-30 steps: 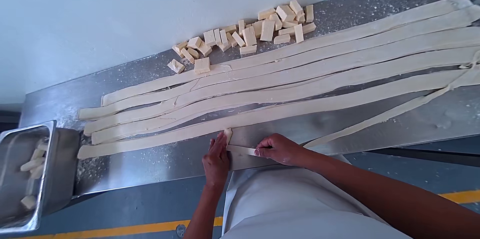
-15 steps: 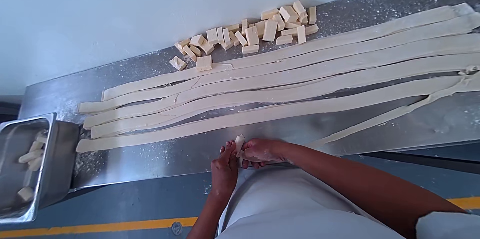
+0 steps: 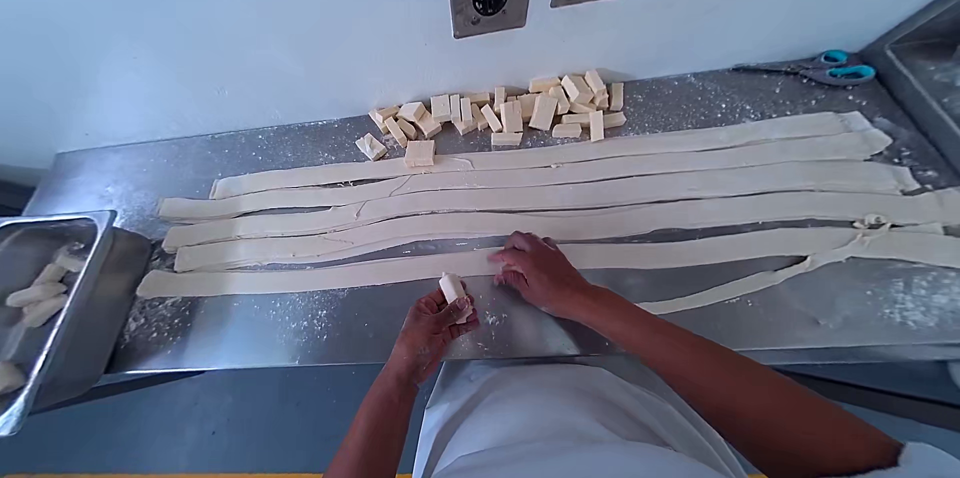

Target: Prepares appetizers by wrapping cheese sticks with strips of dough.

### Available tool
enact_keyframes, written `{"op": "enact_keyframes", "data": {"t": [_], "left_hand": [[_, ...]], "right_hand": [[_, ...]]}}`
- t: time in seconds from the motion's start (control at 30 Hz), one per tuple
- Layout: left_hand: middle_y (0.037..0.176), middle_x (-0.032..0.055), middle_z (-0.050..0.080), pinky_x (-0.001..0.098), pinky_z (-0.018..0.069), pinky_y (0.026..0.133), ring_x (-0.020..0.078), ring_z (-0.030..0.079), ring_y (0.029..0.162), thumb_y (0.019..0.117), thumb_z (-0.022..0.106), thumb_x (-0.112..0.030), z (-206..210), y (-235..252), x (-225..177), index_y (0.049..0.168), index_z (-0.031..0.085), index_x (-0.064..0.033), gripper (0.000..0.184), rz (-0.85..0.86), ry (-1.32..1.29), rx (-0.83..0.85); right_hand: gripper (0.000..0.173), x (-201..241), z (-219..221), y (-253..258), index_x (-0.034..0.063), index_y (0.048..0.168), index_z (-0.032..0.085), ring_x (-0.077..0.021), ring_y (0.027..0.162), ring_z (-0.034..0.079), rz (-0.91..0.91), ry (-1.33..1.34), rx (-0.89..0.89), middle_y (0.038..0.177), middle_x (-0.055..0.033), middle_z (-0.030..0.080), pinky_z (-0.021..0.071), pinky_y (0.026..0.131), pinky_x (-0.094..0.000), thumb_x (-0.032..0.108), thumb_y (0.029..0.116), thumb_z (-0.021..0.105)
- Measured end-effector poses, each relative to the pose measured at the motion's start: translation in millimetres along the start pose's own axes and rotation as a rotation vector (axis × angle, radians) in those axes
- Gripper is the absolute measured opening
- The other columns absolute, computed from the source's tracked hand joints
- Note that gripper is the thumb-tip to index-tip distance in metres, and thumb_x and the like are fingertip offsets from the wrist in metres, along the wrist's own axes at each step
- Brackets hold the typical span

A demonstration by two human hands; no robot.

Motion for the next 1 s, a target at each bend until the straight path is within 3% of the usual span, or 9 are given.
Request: {"op": "enact_keyframes", "data": {"t": [0.03,0.1,0.23,0.33,0.47,0.57,0.7,0.9,1.0], "left_hand": [[0.094,0.0081,0.070,0.0318,0.0614,0.082,0.0160,0.072,0.082,0.1033,0.045,0.006,0,-1,-2,0.126,0.052,0.0061,0.024,-0.013,-0.018,0.023],[0.093,0.0058,0.069,0.0311,0.0607,0.084,0.0141,0.071,0.082,0.1043,0.043,0.004,1,-5,-3,0.127,0.051,0.0046,0.024,-0.047,-0.021,0.097],[0.089,0.0031,0.071,0.0287,0.0606,0.080,0.0112,0.071,0.082,0.1038,0.042,0.004,8,-14,-4,0.114,0.052,-0.0025,0.015,-0.034,-0.055,0.166],[0.089,0.0018,0.071,0.0267,0.0596,0.080,0.0100,0.070,0.083,0.1101,0.026,-0.015,7,-16,-6,0.110,0.055,-0.0061,0.031,0.000,-0.145,0.207],[0.074,0.0036,0.067,0.0286,0.0591,0.065,0.0137,0.068,0.068,0.1079,0.003,-0.053,25,-12,-17,0.109,0.058,-0.0057,0.073,0.000,-0.229,0.104],[0.057,0.0002,0.056,0.0225,0.0516,0.046,0.0086,0.058,0.047,0.1090,0.008,-0.053,38,-8,-21,0.105,0.057,-0.0046,0.069,0.019,-0.233,-0.156],[0.063,-0.0002,0.058,0.0231,0.0510,0.048,0.0078,0.058,0.050,0.1109,0.012,-0.049,30,-2,-14,0.113,0.056,-0.0033,0.063,0.098,-0.193,-0.337],[0.075,-0.0001,0.062,0.0263,0.0549,0.060,0.0074,0.062,0.063,0.1121,0.011,-0.039,11,4,12,0.113,0.054,-0.0003,0.059,0.176,-0.148,-0.225],[0.059,-0.0024,0.052,0.0222,0.0480,0.046,0.0071,0.052,0.046,0.1113,0.011,-0.046,-38,4,-31,0.117,0.053,-0.0007,0.062,0.220,-0.225,-0.311]], "right_hand": [[0.067,4,-4,1,0.0005,0.142,0.058,-0.0425,0.128,0.054,0.010,-0.020,0.053,0.136,-0.0233,0.059,0.0402,0.105,-0.0637,0.035,0.0886,0.080],[0.111,25,-1,3,-0.0005,0.159,0.032,-0.0422,0.147,0.037,-0.041,0.008,0.197,0.158,-0.0250,0.040,0.0264,0.120,-0.0617,0.043,0.0751,0.089],[0.105,59,19,14,-0.0004,0.163,0.016,-0.0345,0.142,0.044,-0.209,0.139,0.379,0.152,-0.0227,0.047,0.0329,0.119,-0.0484,0.019,0.0836,0.083],[0.096,61,22,14,-0.0023,0.161,0.021,-0.0308,0.132,0.055,-0.178,0.317,0.275,0.142,-0.0219,0.056,0.0427,0.113,-0.0410,0.003,0.0837,0.077],[0.094,72,15,0,-0.0053,0.161,0.019,-0.0313,0.143,0.046,-0.181,0.405,0.236,0.153,-0.0265,0.046,0.0327,0.121,-0.0371,-0.002,0.0837,0.072],[0.094,82,14,-2,-0.0090,0.160,0.017,-0.0347,0.149,0.038,-0.168,0.370,0.212,0.157,-0.0312,0.038,0.0261,0.124,-0.0358,0.003,0.0859,0.074],[0.081,84,36,-1,-0.0114,0.152,0.038,-0.0385,0.137,0.053,-0.234,0.323,0.002,0.146,-0.0313,0.053,0.0402,0.118,-0.0402,-0.008,0.0784,0.073],[0.083,66,58,-3,-0.0111,0.147,0.047,-0.0354,0.137,0.055,-0.360,0.254,-0.035,0.146,-0.0257,0.056,0.0411,0.118,-0.0460,0.006,0.0742,0.083],[0.072,38,42,3,-0.0059,0.139,0.059,-0.0480,0.131,0.055,-0.265,-0.010,-0.058,0.140,-0.0286,0.058,0.0463,0.106,-0.0635,0.011,0.0741,0.085]]}}
Point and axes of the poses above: each hand's wrist, its own y-axis towards the middle knuckle, its own z-axis out of the palm, x = y × z, the point moved 2 cm from there along y, towards the middle knuckle
